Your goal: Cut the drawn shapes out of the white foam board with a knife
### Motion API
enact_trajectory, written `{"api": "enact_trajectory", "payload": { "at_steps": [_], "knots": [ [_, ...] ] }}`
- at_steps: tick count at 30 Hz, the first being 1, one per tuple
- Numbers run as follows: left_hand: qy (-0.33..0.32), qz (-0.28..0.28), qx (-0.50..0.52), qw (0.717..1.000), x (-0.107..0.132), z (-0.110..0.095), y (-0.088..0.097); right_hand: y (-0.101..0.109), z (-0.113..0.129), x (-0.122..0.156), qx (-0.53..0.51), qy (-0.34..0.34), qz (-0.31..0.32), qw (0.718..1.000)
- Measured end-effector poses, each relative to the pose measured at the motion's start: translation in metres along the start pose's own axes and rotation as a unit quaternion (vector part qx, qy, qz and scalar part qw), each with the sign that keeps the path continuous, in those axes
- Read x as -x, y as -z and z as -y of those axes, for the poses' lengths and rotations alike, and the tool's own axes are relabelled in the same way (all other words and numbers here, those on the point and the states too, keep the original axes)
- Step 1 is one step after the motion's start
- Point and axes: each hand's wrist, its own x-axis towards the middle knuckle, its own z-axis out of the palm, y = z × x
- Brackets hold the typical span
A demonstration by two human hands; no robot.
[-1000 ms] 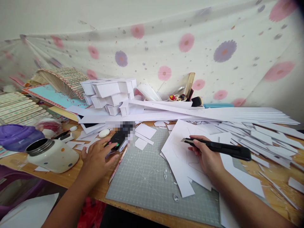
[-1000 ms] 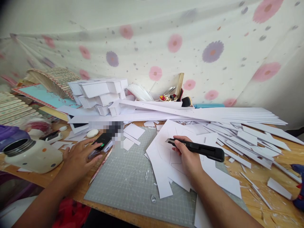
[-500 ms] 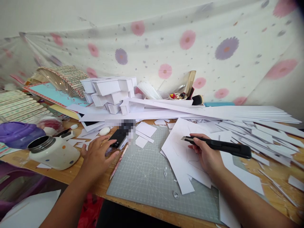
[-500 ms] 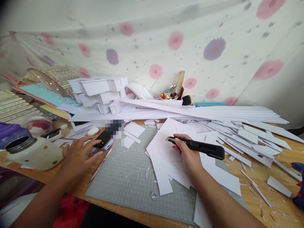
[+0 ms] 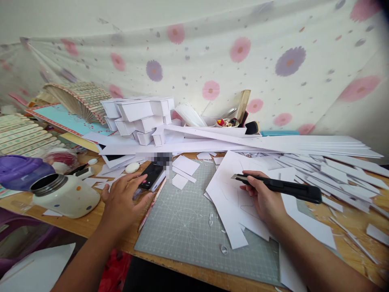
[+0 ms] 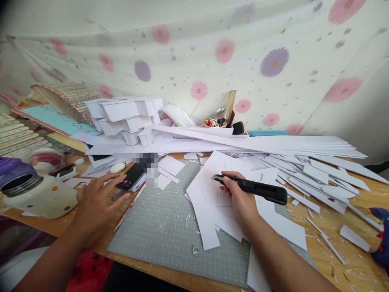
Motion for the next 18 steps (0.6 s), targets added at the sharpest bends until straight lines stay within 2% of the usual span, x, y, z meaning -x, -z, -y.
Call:
{"api": "enact_trajectory", "payload": {
  "at_steps": [1,3,4,6,8,10,12,15,18],
  "knots": [
    [-0.016,-0.036,0.022,0.999,0.004,-0.016,0.003,0.0,0.0,0.0,0.0,0.001,0.002,1.0],
    [-0.13,-0.04,0.1,0.986,0.013,-0.057,0.009,0.0,0.0,0.0,0.001,0.002,0.001,1.0],
    [-0.207,0.005,0.141,0.968,0.016,-0.079,0.012,0.0,0.0,0.0,0.002,0.003,-0.002,1.0],
    [-0.311,0.1,0.2,0.924,0.017,-0.119,0.016,-0.001,0.001,0.001,0.003,0.001,-0.004,1.0],
    [-0.339,0.149,0.192,0.909,0.008,-0.146,0.016,-0.001,0.001,0.002,0.006,-0.001,0.002,1.0],
    [-0.354,0.173,0.151,0.907,-0.007,-0.159,0.011,0.0,0.001,0.003,0.01,-0.002,0.005,1.0],
    [-0.355,0.186,0.11,0.91,-0.024,-0.163,0.001,0.0,0.001,0.002,0.01,0.002,0.004,1.0],
    [-0.341,0.195,0.082,0.916,-0.04,-0.159,-0.017,-0.001,0.002,0.0,0.005,0.008,-0.004,1.0],
    [-0.338,0.198,0.097,0.915,-0.043,-0.152,-0.028,-0.001,0.004,-0.001,0.003,0.017,-0.006,1.0]
  ]
}}
